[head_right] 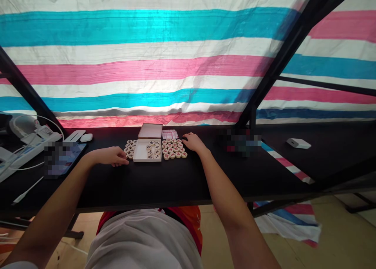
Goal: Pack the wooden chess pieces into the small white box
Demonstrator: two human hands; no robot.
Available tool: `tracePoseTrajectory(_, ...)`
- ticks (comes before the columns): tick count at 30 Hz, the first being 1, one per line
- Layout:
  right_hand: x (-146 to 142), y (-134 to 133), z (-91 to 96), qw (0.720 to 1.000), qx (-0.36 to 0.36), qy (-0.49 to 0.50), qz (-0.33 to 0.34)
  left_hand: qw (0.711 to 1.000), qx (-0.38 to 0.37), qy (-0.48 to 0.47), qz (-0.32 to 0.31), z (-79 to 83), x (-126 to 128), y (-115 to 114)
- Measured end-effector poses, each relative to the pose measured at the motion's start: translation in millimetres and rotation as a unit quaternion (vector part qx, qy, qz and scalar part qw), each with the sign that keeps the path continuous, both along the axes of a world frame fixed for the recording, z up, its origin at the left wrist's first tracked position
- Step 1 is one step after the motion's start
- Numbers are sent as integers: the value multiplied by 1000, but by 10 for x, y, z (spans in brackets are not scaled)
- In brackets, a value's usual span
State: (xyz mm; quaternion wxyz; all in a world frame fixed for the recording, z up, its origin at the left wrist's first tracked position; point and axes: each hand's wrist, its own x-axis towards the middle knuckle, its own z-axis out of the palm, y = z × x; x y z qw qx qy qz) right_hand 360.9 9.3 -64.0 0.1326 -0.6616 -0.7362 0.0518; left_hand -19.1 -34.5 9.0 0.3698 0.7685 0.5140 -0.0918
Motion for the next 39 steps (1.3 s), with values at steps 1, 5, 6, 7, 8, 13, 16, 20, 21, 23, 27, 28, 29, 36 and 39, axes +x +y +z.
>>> tracePoseTrajectory(1, -16, -16, 21, 1000, 16, 10, -20, 1000, -6, 2, 4, 2, 7, -7)
tracePoseTrajectory(5, -98, -73, 132, 988, 126, 66, -68, 1000, 2, 8, 6, 11, 45, -34)
tracePoseTrajectory(6, -123, -83, 156, 985, 144, 78, -52, 1000, 12, 13, -1, 12, 54, -39)
tracePoseTrajectory(7, -151, -92, 176, 984, 153, 89, -29, 1000, 19, 16, -10, 12, 63, -43)
tracePoseTrajectory(8, -181, -102, 190, 983, 156, 99, -4, 999, 20, 19, -17, 12, 70, -46)
tracePoseTrajectory(13, -363, -163, 199, 976, 160, 120, 90, 999, 4, 7, -31, -4, 74, -33)
tracePoseTrajectory(16, -487, -205, 187, 975, 145, 111, 123, 997, 57, 3, -51, -10, 68, -15)
tracePoseTrajectory(20, -550, -198, 154, 980, 112, 81, 141, 987, 127, -55, -81, -26, 165, -39)
tracePoseTrajectory(21, -522, -177, 143, 981, 113, 82, 134, 977, 181, -75, -81, -44, 219, -57)
tracePoseTrajectory(23, -403, -119, 116, 983, 124, 97, 98, 937, 323, -105, -83, -107, 347, -101)
tracePoseTrajectory(27, -66, 6, 39, 988, 109, 112, 2, 868, 457, -85, -173, -310, 565, -176)
tracePoseTrajectory(28, -3, 28, 16, 990, 91, 103, -12, 864, 464, -61, -188, -359, 596, -186)
tracePoseTrajectory(29, 40, 46, -5, 993, 73, 92, -19, 861, 468, -37, -199, -402, 617, -192)
tracePoseTrajectory(36, 14, 87, -70, 995, 33, 94, -1, 853, 483, 33, -194, -502, 656, -170)
tracePoseTrajectory(39, 9, 91, -73, 995, 29, 99, 0, 864, 466, 21, -189, -495, 657, -159)
